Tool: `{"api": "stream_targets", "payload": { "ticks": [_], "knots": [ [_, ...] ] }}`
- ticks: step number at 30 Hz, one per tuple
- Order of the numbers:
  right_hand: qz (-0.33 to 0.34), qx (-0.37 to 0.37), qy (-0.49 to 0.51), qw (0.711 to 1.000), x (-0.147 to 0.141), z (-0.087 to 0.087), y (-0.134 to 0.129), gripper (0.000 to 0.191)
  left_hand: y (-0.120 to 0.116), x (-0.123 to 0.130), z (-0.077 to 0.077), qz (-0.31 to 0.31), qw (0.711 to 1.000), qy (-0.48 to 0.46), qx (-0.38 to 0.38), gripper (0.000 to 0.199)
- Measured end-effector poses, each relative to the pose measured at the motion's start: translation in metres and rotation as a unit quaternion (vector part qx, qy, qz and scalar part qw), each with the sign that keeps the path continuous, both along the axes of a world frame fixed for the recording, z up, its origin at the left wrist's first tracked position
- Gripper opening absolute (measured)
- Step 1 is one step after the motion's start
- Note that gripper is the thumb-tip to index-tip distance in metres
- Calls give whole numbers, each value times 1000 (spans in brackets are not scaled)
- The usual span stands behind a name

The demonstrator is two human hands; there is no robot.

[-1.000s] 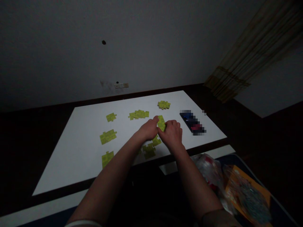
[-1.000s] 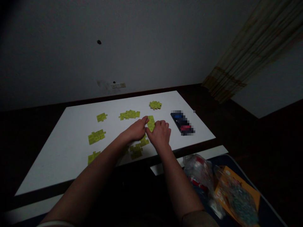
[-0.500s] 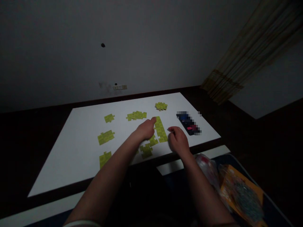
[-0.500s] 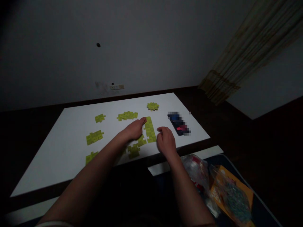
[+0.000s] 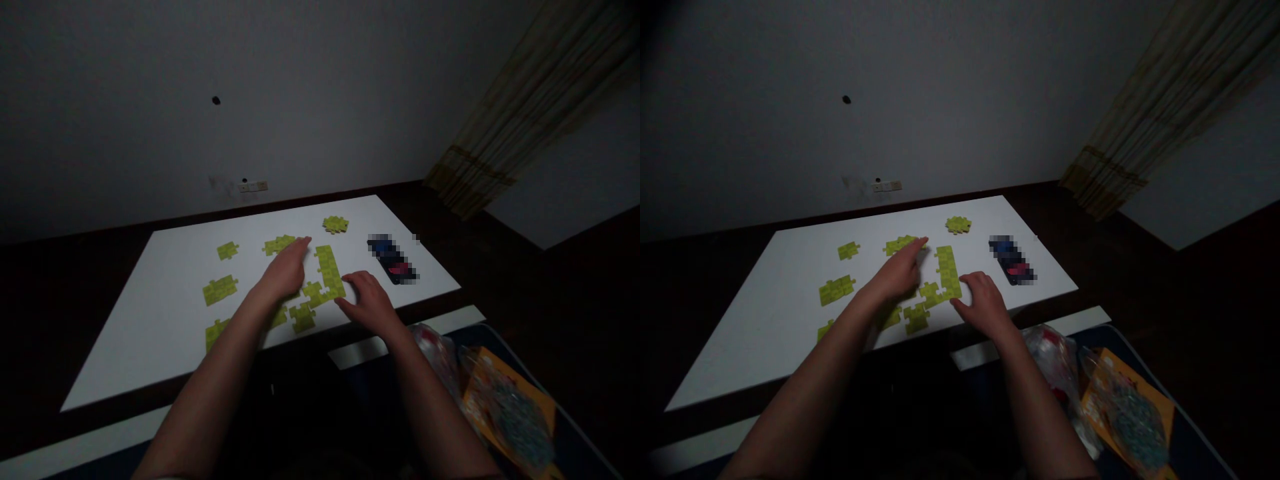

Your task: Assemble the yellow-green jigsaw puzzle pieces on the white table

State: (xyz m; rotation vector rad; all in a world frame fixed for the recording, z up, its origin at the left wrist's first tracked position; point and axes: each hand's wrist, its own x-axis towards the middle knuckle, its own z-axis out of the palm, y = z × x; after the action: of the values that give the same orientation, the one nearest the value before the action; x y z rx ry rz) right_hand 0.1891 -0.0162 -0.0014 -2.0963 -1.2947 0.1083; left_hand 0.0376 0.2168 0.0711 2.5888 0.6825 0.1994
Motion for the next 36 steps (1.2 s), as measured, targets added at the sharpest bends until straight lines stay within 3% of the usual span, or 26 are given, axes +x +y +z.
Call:
{"api": "stream_targets", "payload": {
  "ticks": [3, 6, 8, 12, 16, 24, 36],
  "knots": [
    [7, 2, 4, 1000, 1, -1, -1, 43, -14, -43, -4, -10, 1000, 14, 20, 70],
    [17, 9, 2, 1000, 3, -3, 0, 42, -46, -74, -19, -35, 998, 41, 28, 62],
    [22, 8, 2, 1000, 4, -4, 1, 41, -70, -80, -30, -50, 996, 69, 39, 59],
    [27, -9, 12, 1000, 7, -1, 1, 35, -100, -66, -47, -35, 992, 85, 86, 63],
    [36, -5, 31, 999, 10, 1, -1, 34, -102, -56, -53, -22, 992, 75, 96, 70],
    [-15, 13, 33, 999, 8, 4, 0, 41, -94, -62, -57, -28, 994, 62, 84, 68],
    [-23, 20, 16, 999, 2, 2, 0, 40, -95, -64, -56, -29, 995, 53, 83, 66]
  ]
}}
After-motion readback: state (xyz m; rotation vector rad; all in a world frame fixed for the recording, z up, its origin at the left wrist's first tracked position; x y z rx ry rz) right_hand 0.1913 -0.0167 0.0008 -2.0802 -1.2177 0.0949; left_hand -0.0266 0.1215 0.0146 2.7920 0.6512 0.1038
